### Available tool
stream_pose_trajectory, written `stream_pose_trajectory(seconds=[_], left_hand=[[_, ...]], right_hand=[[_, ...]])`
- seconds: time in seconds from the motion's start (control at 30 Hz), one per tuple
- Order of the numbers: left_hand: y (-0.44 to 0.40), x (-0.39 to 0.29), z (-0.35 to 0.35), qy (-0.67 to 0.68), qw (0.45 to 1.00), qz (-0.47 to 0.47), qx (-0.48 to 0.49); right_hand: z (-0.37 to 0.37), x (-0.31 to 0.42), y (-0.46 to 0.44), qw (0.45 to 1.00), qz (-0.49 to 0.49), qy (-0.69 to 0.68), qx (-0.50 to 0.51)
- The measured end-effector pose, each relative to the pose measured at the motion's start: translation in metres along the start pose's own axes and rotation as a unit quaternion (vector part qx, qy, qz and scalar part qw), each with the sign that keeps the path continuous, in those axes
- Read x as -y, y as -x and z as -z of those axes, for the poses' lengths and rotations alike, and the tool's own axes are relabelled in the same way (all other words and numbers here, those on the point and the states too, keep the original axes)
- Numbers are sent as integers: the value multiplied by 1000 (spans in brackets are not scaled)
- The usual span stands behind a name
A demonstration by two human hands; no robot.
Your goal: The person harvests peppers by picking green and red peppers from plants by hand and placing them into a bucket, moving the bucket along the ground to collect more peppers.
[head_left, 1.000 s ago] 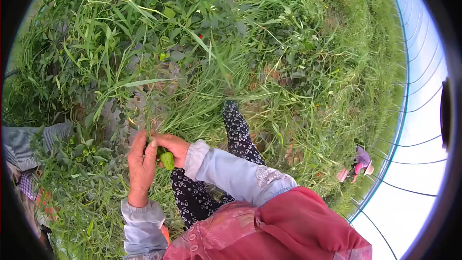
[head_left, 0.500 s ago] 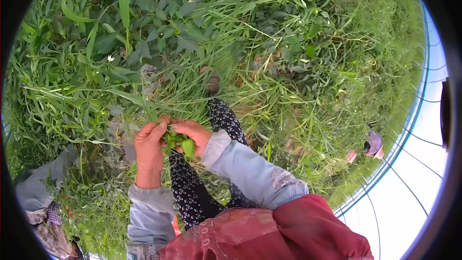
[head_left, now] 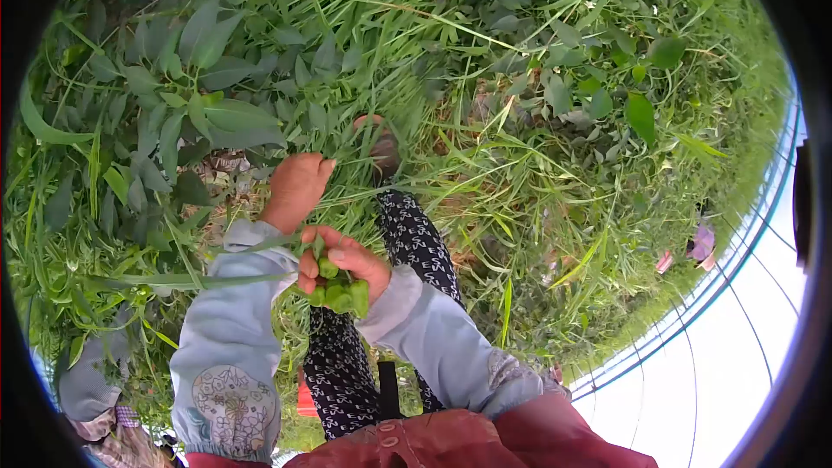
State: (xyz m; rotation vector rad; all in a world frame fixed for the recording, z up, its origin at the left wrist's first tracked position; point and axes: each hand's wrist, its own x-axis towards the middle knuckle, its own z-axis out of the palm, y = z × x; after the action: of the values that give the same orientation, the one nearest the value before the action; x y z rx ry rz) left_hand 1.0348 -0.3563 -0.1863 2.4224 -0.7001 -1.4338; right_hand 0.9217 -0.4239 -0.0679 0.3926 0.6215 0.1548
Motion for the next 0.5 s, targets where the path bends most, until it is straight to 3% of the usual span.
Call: stream_pose_trajectory(seconds=[0.07, 0.13, 0.17, 0.23, 0.37, 0.43, 0.47, 0.5], left_hand=[[-52, 15, -35, -38, 994, -74, -72], [-94, 14, -56, 59, 973, -146, -169], [-123, 28, -75, 59, 973, -146, -169], [-162, 51, -102, -154, 929, -178, -286], [-191, 33, -103, -177, 935, -112, -287], [-200, 25, -102, -115, 961, -13, -253], [-196, 27, -103, -115, 962, -13, -248], [-190, 33, -99, -52, 968, -73, -235]], right_hand=[[5, 7, -8, 1000, 5, -16, 10], [13, 15, -11, 997, 34, -65, 25], [19, 19, -14, 997, 52, -48, 12], [18, 29, -11, 997, 45, -68, 4], [14, 34, -6, 991, 57, -108, 52], [12, 38, -7, 990, 63, -98, 81], [12, 40, -6, 990, 65, -101, 78], [11, 41, -5, 992, 60, -79, 79]])
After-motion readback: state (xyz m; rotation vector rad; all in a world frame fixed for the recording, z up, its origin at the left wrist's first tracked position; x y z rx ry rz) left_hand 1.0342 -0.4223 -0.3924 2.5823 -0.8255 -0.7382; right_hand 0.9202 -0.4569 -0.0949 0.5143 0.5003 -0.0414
